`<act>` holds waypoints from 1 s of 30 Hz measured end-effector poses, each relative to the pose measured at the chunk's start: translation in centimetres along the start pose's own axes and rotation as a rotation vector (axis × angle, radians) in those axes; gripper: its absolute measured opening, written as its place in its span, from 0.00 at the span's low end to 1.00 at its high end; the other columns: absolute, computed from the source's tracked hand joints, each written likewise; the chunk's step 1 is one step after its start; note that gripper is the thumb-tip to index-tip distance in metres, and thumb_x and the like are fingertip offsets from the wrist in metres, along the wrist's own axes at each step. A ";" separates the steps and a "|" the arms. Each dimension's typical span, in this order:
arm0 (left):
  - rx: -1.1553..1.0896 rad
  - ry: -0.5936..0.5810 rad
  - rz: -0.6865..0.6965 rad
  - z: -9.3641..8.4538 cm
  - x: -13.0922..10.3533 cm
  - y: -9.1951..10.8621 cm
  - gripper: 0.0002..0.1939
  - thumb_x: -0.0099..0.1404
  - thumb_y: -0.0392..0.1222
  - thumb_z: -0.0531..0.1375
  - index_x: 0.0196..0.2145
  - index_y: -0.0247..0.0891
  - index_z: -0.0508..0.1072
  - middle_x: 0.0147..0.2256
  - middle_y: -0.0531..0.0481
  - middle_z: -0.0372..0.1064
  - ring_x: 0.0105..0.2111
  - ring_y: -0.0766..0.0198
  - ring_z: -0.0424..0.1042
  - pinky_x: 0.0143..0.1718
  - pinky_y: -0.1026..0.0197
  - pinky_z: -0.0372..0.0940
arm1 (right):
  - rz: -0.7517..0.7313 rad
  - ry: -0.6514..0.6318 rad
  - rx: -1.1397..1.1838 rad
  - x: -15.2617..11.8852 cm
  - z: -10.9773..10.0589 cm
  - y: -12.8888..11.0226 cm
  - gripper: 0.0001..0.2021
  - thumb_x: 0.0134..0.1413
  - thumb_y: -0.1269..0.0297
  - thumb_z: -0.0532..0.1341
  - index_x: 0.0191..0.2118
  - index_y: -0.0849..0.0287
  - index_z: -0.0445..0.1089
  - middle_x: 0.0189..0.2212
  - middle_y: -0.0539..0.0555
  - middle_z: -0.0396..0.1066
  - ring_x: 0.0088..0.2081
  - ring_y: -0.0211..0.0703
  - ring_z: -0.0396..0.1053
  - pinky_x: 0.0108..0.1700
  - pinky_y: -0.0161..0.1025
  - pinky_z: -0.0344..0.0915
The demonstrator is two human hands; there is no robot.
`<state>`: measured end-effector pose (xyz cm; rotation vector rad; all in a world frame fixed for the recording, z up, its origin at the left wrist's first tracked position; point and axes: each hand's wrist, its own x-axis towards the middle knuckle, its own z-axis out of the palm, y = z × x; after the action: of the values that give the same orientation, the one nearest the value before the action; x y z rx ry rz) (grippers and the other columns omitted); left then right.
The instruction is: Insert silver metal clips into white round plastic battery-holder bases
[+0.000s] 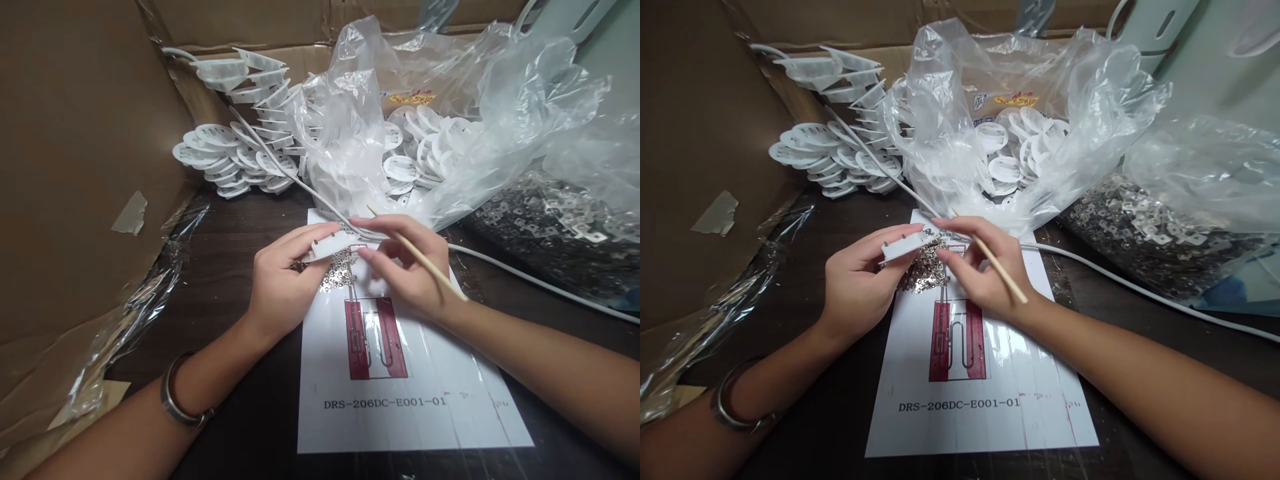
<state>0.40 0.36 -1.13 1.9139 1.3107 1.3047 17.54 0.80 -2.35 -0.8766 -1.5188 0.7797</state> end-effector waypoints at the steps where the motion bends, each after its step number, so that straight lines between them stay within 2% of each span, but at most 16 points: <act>1: -0.011 -0.015 0.039 0.0 0.0 -0.1 0.11 0.62 0.34 0.61 0.41 0.43 0.78 0.45 0.53 0.75 0.46 0.62 0.73 0.51 0.59 0.67 | -0.042 -0.026 -0.068 -0.2 0.1 -0.1 0.11 0.50 0.72 0.64 0.42 0.59 0.72 0.44 0.54 0.74 0.20 0.31 0.68 0.20 0.32 0.65; 4: -0.010 -0.035 0.130 -0.1 0.0 -0.3 0.15 0.60 0.28 0.60 0.42 0.44 0.78 0.47 0.53 0.74 0.48 0.62 0.72 0.54 0.58 0.66 | -0.139 -0.014 -0.171 -0.5 0.1 0.1 0.08 0.51 0.75 0.63 0.37 0.58 0.74 0.40 0.51 0.76 0.27 0.35 0.73 0.28 0.33 0.71; 6: -0.010 -0.038 0.142 -0.1 0.1 -0.5 0.17 0.59 0.28 0.60 0.44 0.43 0.77 0.49 0.53 0.73 0.50 0.61 0.71 0.55 0.57 0.66 | -0.170 0.010 -0.172 -0.6 0.1 0.4 0.08 0.52 0.76 0.62 0.36 0.56 0.74 0.39 0.50 0.77 0.34 0.38 0.76 0.33 0.34 0.74; 8: -0.033 -0.049 0.119 -0.1 0.1 -0.7 0.19 0.58 0.31 0.63 0.47 0.43 0.74 0.52 0.50 0.70 0.53 0.58 0.68 0.58 0.54 0.63 | -0.191 0.043 -0.160 -0.7 0.1 0.7 0.09 0.52 0.76 0.62 0.37 0.55 0.74 0.40 0.50 0.76 0.41 0.41 0.76 0.39 0.36 0.75; 11: -0.113 -0.056 0.072 0.0 0.2 -0.9 0.26 0.54 0.41 0.68 0.51 0.41 0.71 0.56 0.44 0.63 0.57 0.51 0.63 0.57 0.50 0.63 | -0.210 0.134 -0.086 -0.7 0.3 0.9 0.11 0.51 0.77 0.63 0.37 0.55 0.74 0.39 0.50 0.76 0.44 0.44 0.75 0.46 0.41 0.75; 14: -0.241 -0.105 -0.007 0.1 0.1 -0.8 0.34 0.51 0.48 0.69 0.55 0.41 0.66 0.55 0.42 0.61 0.56 0.49 0.63 0.55 0.50 0.65 | -0.222 0.180 -0.025 -0.7 0.5 1.0 0.10 0.51 0.77 0.63 0.36 0.54 0.73 0.39 0.50 0.76 0.44 0.46 0.75 0.47 0.46 0.75; 16: -0.319 -0.155 -0.064 0.1 -0.1 -0.6 0.37 0.53 0.47 0.69 0.58 0.41 0.62 0.54 0.43 0.63 0.54 0.51 0.65 0.53 0.53 0.66 | -0.234 0.162 -0.016 -0.7 0.5 1.0 0.11 0.51 0.77 0.63 0.36 0.53 0.73 0.39 0.49 0.76 0.43 0.46 0.75 0.47 0.46 0.75; 20: -0.401 -0.202 -0.097 -0.1 -0.2 -0.1 0.37 0.54 0.42 0.68 0.58 0.40 0.59 0.51 0.45 0.65 0.50 0.56 0.68 0.50 0.57 0.67 | -0.273 0.081 -0.039 -0.8 0.2 1.0 0.11 0.51 0.78 0.63 0.36 0.53 0.73 0.38 0.49 0.76 0.44 0.46 0.75 0.46 0.42 0.76; 23: -0.431 -0.211 -0.077 -0.2 -0.2 0.1 0.33 0.54 0.42 0.68 0.55 0.38 0.61 0.48 0.45 0.67 0.47 0.57 0.70 0.47 0.58 0.69 | -0.310 0.041 -0.077 -0.8 0.0 0.8 0.12 0.51 0.78 0.63 0.37 0.53 0.73 0.38 0.48 0.76 0.44 0.45 0.75 0.45 0.41 0.76; 25: -0.437 -0.192 -0.087 -0.1 -0.2 0.0 0.29 0.55 0.41 0.68 0.52 0.38 0.63 0.45 0.46 0.68 0.44 0.59 0.71 0.44 0.60 0.70 | -0.289 0.030 -0.102 -0.7 -0.1 0.9 0.13 0.51 0.77 0.63 0.40 0.53 0.73 0.42 0.49 0.75 0.45 0.45 0.75 0.44 0.41 0.76; 27: -0.430 -0.159 -0.106 0.1 -0.1 -0.2 0.26 0.54 0.37 0.68 0.49 0.38 0.64 0.43 0.48 0.69 0.42 0.62 0.72 0.41 0.62 0.70 | -0.203 0.019 -0.099 -0.5 -0.2 1.0 0.17 0.53 0.75 0.63 0.48 0.51 0.70 0.49 0.51 0.72 0.47 0.45 0.73 0.43 0.41 0.76; 30: -0.405 -0.117 -0.114 0.3 -0.1 -0.4 0.27 0.52 0.33 0.69 0.48 0.40 0.64 0.43 0.49 0.68 0.41 0.63 0.73 0.40 0.64 0.71 | -0.050 -0.002 -0.005 -0.3 -0.5 1.5 0.22 0.61 0.69 0.57 0.59 0.46 0.61 0.58 0.50 0.62 0.50 0.46 0.71 0.43 0.43 0.76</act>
<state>0.49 0.45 -1.66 1.5861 0.9923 1.2663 18.17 1.27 -3.75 -0.8384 -1.5396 0.7409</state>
